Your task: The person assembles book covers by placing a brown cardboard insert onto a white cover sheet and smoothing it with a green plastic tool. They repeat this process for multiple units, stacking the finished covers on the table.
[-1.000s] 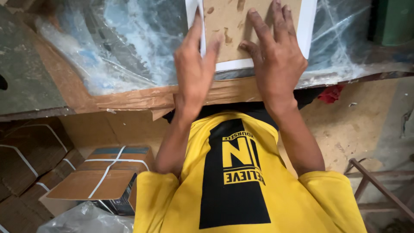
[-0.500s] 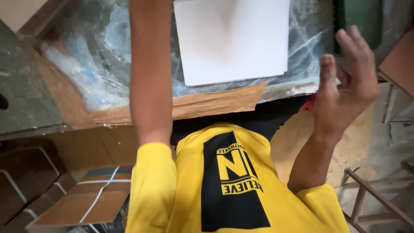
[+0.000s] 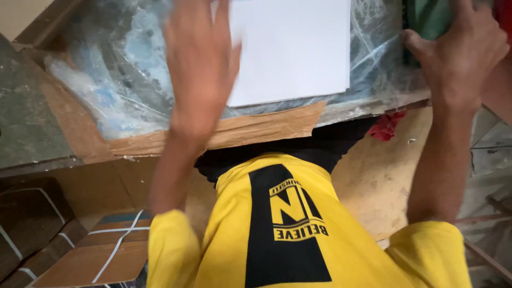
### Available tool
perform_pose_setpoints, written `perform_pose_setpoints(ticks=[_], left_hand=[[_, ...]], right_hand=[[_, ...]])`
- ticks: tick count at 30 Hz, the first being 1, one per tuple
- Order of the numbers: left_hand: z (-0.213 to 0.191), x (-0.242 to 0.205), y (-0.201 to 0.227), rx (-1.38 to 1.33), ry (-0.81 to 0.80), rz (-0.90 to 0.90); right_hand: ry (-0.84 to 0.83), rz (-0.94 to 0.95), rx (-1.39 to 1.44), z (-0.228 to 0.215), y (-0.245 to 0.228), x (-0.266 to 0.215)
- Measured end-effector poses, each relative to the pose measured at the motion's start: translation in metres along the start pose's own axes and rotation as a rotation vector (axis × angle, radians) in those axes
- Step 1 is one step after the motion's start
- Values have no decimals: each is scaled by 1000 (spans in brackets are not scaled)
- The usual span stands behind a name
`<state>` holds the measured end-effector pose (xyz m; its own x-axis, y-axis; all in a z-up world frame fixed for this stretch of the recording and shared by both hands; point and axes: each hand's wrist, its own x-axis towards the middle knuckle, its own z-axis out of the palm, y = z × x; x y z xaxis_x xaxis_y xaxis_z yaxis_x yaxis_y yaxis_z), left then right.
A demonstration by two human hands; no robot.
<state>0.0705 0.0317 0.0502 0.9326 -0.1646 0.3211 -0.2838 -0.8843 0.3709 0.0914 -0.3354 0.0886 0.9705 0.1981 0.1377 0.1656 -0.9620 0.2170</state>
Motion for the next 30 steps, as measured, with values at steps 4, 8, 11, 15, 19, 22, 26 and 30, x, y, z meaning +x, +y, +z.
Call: perform_pose_setpoints(ticks=[4, 8, 11, 15, 19, 22, 26, 30], left_hand=[[10, -45, 3, 77, -354, -68], [14, -63, -1, 11, -368, -127], [12, -55, -1, 62, -363, -106], [33, -71, 59, 678, -555, -54], [78, -94, 161, 352, -390, 228], [107, -119, 175, 83, -239, 151], [124, -129, 173, -363, -65, 76], [101, -113, 143, -38, -389, 251]], right_hand=[[-133, 224, 357, 19, -58, 11], [-123, -67, 516, 40, -183, -3], [-179, -35, 573, 46, -168, -14], [-117, 235, 319, 37, -61, -33], [-99, 235, 488, 4, -29, -37], [-208, 228, 237, 21, -92, -16], [-358, -113, 605, 22, -260, 6], [-395, -282, 670, 9, -260, 28]])
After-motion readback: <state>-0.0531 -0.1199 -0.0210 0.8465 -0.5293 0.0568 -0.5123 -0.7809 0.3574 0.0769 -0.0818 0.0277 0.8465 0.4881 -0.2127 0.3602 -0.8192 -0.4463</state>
